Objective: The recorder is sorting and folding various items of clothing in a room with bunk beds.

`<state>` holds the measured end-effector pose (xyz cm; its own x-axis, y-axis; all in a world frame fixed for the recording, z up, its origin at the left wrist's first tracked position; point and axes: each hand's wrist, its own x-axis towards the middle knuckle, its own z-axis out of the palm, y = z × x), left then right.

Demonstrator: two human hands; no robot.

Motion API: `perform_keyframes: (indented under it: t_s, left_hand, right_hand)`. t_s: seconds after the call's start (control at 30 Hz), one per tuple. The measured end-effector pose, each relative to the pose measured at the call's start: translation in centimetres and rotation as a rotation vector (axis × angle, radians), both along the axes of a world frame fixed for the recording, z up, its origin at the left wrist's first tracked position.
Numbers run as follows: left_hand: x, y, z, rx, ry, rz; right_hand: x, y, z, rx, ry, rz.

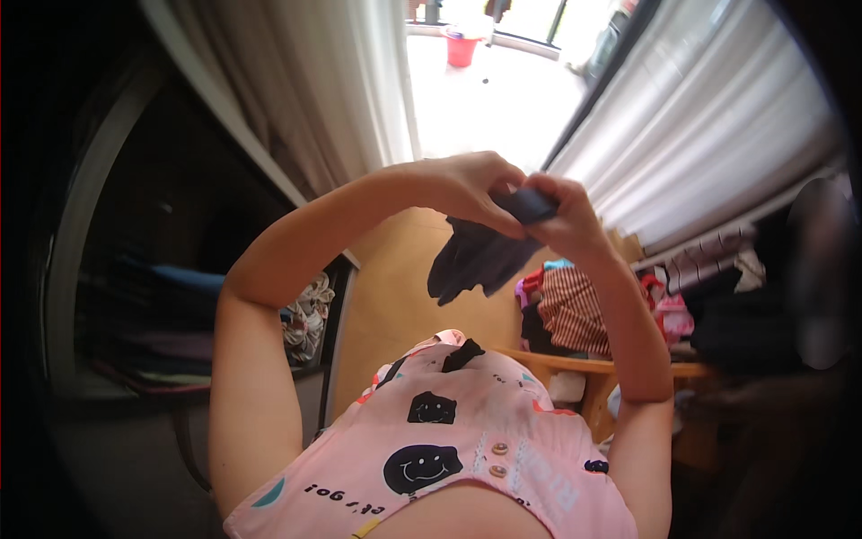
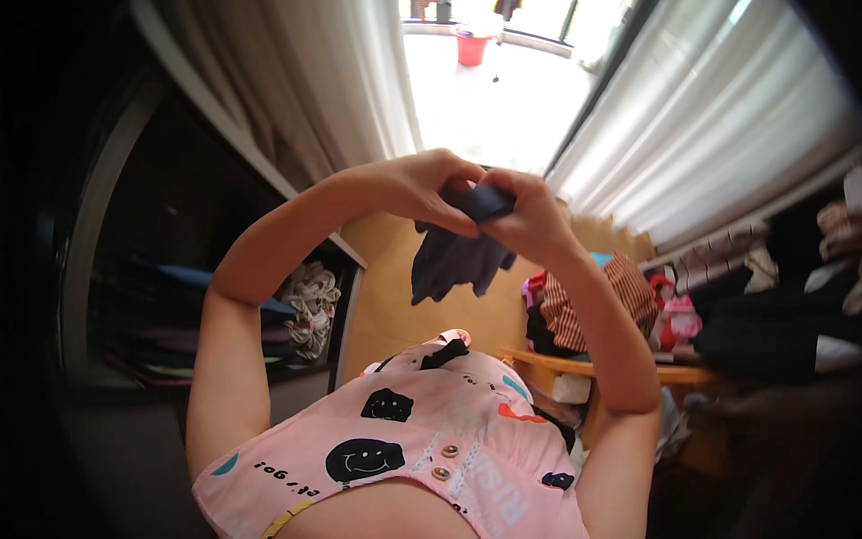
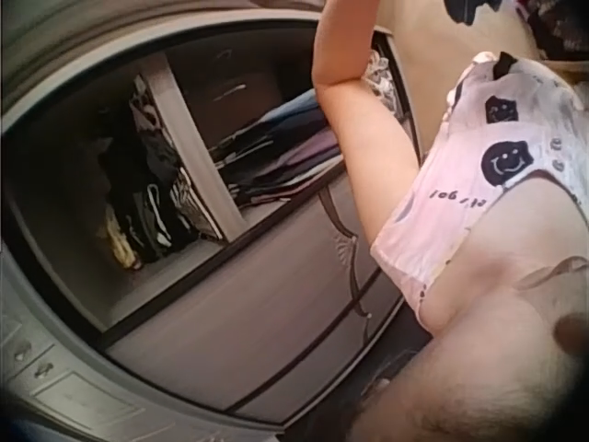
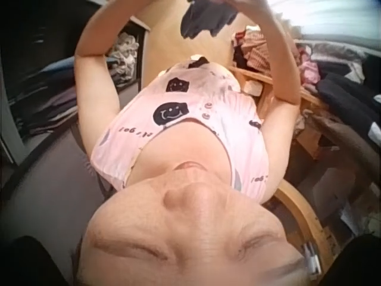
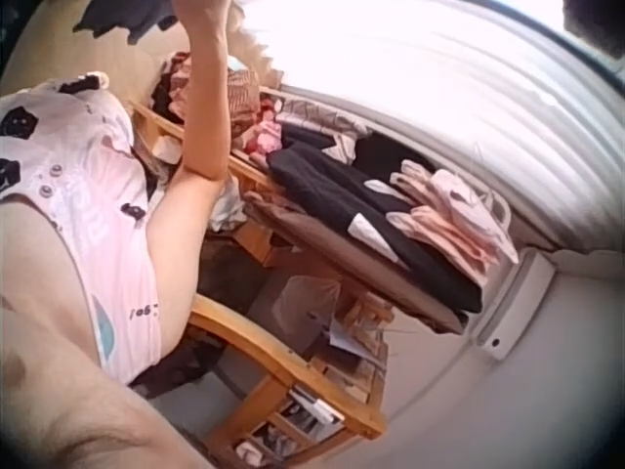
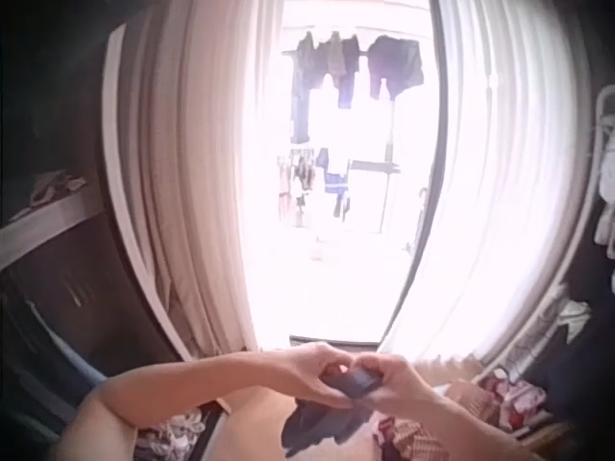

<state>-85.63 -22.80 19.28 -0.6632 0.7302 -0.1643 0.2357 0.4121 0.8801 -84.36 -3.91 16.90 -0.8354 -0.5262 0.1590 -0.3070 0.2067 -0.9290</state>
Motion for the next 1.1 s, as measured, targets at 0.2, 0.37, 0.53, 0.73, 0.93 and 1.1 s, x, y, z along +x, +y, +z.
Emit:
perform_keyframes:
  t_s: [0.2,0.37,0.53,0.73,0.93,1.1]
  left_hand:
    - [-2.1,2.5,3.5,-0.077,0.15,-0.151]
    - [-4.3,0.6,6.1,0.073,-0.004,-0.125]
    - [-4.4,-0.2,3.4,-0.418,-0.011,-0.313]
    - [-4.3,-1.4,3.0,-0.435,0.338,0.143]
    - [-3.4,-2.1,5.6,-0.203,0.007,-0.184]
    - [0.0,2.8,4.4,-0.399,0.459,-0.603]
  right_hand:
    - [0.7,5.1,1.9,-0.146,-0.122,-0.015]
    - [4.2,11.6,4.3,-0.196,-0.036,-0.156]
    - [7.0,16.6,9.2,-0.2,0.17,-0.28]
    - [7.2,19.2,11.2,0.329,0.01,-0.147]
    - [6.8,19.2,6.5,1.177,0.289,-0.215]
    - [6.1,17.2,7.1,1.1,0.576,-0.376]
